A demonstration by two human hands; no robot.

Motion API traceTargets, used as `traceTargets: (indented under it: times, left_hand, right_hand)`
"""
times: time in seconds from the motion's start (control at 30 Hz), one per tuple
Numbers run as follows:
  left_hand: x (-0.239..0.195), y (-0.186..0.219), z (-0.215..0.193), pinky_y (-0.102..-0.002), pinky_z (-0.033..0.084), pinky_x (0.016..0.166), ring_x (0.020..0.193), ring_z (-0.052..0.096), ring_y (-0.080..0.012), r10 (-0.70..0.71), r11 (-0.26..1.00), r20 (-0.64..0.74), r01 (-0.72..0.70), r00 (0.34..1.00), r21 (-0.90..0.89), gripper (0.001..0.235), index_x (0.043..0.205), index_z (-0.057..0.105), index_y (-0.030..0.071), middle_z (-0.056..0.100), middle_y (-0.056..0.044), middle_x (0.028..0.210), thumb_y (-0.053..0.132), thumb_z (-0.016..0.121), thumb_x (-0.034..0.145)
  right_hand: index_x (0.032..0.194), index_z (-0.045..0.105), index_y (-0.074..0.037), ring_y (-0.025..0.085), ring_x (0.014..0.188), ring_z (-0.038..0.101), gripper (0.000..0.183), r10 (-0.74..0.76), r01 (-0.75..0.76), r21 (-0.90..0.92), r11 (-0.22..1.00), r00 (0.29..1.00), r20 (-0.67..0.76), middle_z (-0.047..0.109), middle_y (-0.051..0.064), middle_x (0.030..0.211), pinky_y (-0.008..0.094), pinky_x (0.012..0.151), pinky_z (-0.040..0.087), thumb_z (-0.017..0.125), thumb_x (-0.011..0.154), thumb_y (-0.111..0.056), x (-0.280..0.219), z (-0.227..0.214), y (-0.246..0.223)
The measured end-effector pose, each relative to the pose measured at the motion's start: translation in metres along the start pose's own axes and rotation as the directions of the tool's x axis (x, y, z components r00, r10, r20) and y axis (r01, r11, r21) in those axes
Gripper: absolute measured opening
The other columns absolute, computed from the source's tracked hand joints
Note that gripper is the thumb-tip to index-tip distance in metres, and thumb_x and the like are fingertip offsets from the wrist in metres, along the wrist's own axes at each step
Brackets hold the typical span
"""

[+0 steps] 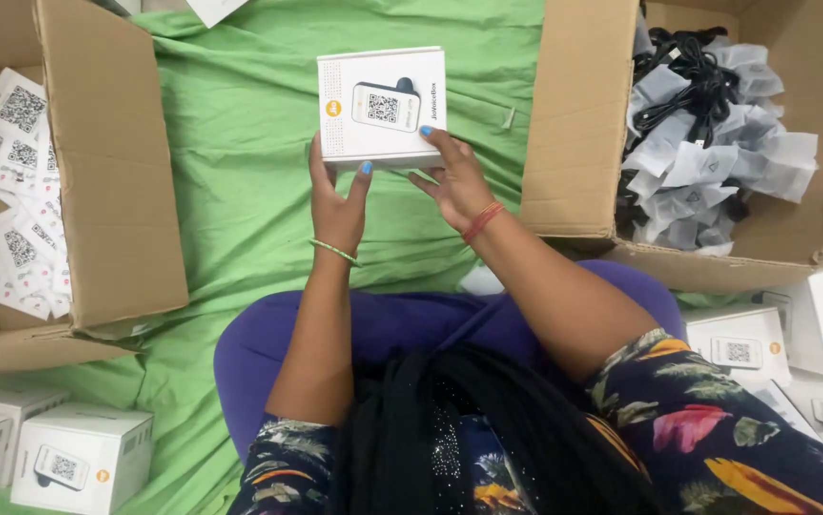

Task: The person packages electronic devices into small white boxes and then places them into larger shipping containers.

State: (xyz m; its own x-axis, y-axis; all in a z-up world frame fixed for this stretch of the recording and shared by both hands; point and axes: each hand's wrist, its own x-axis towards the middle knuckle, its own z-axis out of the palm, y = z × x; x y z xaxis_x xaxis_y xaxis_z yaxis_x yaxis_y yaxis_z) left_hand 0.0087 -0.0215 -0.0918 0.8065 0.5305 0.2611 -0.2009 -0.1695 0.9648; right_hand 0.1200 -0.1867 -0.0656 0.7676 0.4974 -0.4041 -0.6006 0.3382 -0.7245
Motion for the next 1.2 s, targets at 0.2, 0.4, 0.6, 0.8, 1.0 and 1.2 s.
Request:
traceTargets:
  times: [0.2,0.4,0.6,0.8,1.0,1.2]
  left_hand:
    - [0.023,-0.064,-0.029,-0.035,0.042,0.116,0.138,0.054,-0.027,-0.238,0.971,-0.125,0.236,0.963,-0.031,0.063,0.151,0.042,0.001,0.057,-0.016,0.146,0.016,0.077,0.1]
    - [0.027,-0.076,-0.021,-0.043,0.044,0.112,0.147,0.035,-0.0396,-0.135,0.937,-0.103,0.161,0.985,0.311,0.06,0.143,0.053,0.015,0.024,-0.029,0.162,0.003,0.068,0.087]
    - [0.02,-0.055,-0.011,-0.053,0.016,0.129,0.156,0.007,-0.0511,0.028,0.758,0.283,-0.205,0.959,0.619,0.06,0.134,0.068,0.025,0.031,-0.019,0.169,-0.002,0.063,0.081]
    - [0.016,-0.052,-0.005,-0.067,0.011,0.123,0.156,0.027,-0.0345,-0.171,0.802,0.356,-0.081,0.919,0.592,0.065,0.144,0.061,0.024,0.041,-0.007,0.164,0.004,0.068,0.083]
    - [0.021,-0.027,-0.016,-0.072,0.018,0.116,0.157,0.014,-0.0373,-0.23,0.713,0.415,-0.138,0.88,0.688,0.101,0.153,0.041,0.025,0.025,-0.005,0.169,0.012,0.087,0.064]
    - [0.016,-0.008,-0.001,-0.076,0.021,0.114,0.154,0.015,-0.0408,-0.225,0.583,0.385,-0.193,0.895,0.789,0.126,0.152,0.035,0.026,0.024,-0.003,0.165,0.031,0.102,0.045]
  right_hand:
    - [0.145,0.046,-0.003,0.032,0.126,0.053,0.086,0.337,-0.352,-0.264,0.898,0.936,-0.101,0.052,0.015,0.142,0.052,0.108,0.046,0.073,0.084,-0.057,0.026,-0.016,0.054]
    - [0.14,0.041,0.008,0.034,0.12,0.058,0.103,0.426,-0.453,-0.126,0.883,0.884,-0.193,0.051,0.021,0.137,0.053,0.098,0.055,0.065,0.081,-0.073,0.027,-0.023,0.072]
    - [0.131,0.054,0.002,0.027,0.108,0.062,0.1,0.378,-0.411,-0.328,0.85,0.911,-0.162,0.061,0.016,0.123,0.045,0.095,0.057,0.073,0.068,-0.074,0.021,-0.012,0.064]
    - [0.125,0.053,0.004,0.029,0.1,0.07,0.097,0.329,-0.411,-0.413,0.813,0.909,-0.257,0.063,0.02,0.111,0.044,0.09,0.061,0.075,0.07,-0.073,0.029,-0.035,0.07]
    - [0.112,0.067,-0.002,0.02,0.087,0.072,0.072,0.183,-0.277,-0.302,0.912,0.934,-0.306,0.073,0.008,0.1,0.039,0.076,0.06,0.069,0.08,-0.066,0.016,-0.02,0.045]
    - [0.108,0.07,-0.004,0.021,0.084,0.071,0.049,0.082,-0.076,-0.357,0.931,0.997,0.001,0.074,0.011,0.096,0.039,0.077,0.06,0.055,0.098,-0.048,-0.002,0.011,0.0]
